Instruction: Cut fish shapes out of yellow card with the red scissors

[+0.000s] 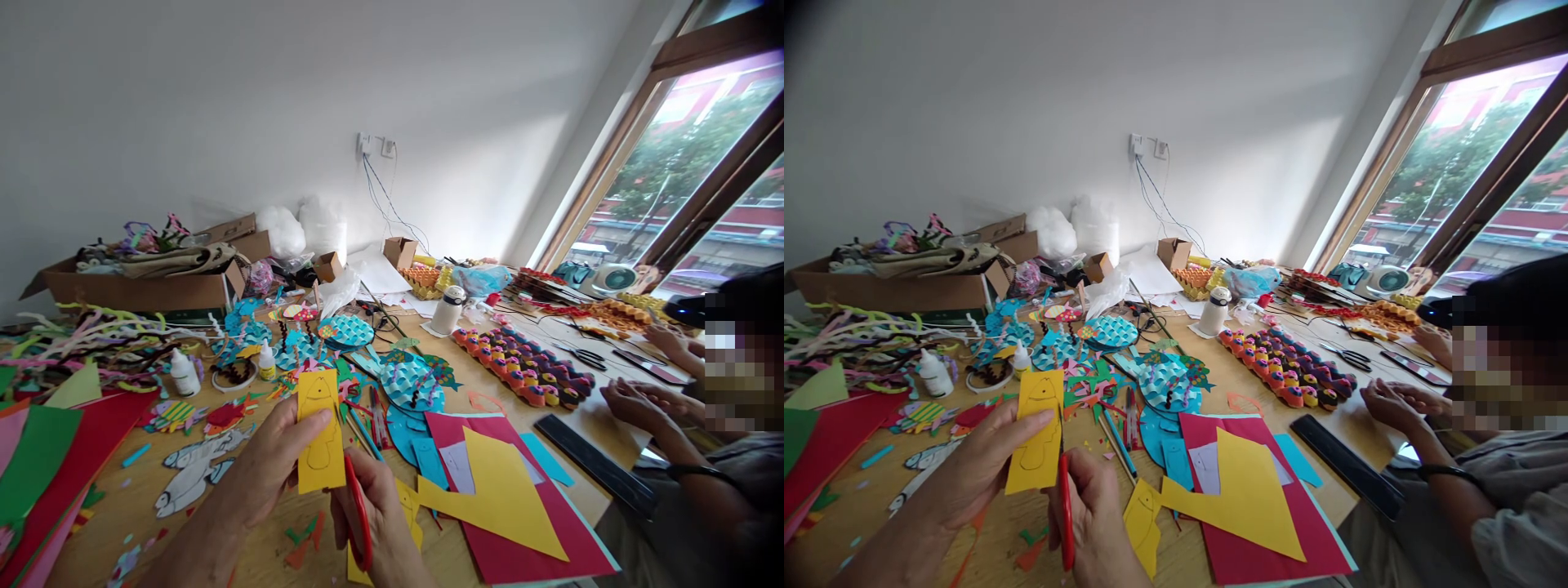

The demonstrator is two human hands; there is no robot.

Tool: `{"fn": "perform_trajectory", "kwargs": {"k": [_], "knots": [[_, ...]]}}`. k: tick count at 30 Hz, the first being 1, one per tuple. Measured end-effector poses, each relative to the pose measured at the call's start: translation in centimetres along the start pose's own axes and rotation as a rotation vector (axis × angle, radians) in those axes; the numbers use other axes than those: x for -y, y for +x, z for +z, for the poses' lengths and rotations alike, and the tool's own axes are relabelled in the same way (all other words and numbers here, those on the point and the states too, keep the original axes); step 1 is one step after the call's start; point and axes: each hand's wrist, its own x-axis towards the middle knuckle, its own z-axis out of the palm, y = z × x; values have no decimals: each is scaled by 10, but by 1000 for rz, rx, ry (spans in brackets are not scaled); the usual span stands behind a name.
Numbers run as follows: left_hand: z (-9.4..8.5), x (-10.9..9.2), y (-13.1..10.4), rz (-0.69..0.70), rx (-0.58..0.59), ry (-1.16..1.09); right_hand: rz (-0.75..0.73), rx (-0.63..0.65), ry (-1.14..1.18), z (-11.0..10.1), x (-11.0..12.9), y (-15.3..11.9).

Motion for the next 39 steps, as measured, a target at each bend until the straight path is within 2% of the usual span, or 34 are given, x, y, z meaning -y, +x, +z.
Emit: {"fn": "perform_trajectory", "kwargs": {"k": [2,6,12,24,39], "knots": [[-1,1,1,20,-48,32,1,-2,-15,0,0,0],[1,1,0,63,-67,85,-9,16,-35,0,0,0],[3,2,2,55,-127,83,-18,16,-40,-2,-4,-1],[1,2,2,52,-37,111,11,25,-47,-2,4,-2],[0,-2,0,26,-37,119,29,15,-95,-6,5,-2]]}}
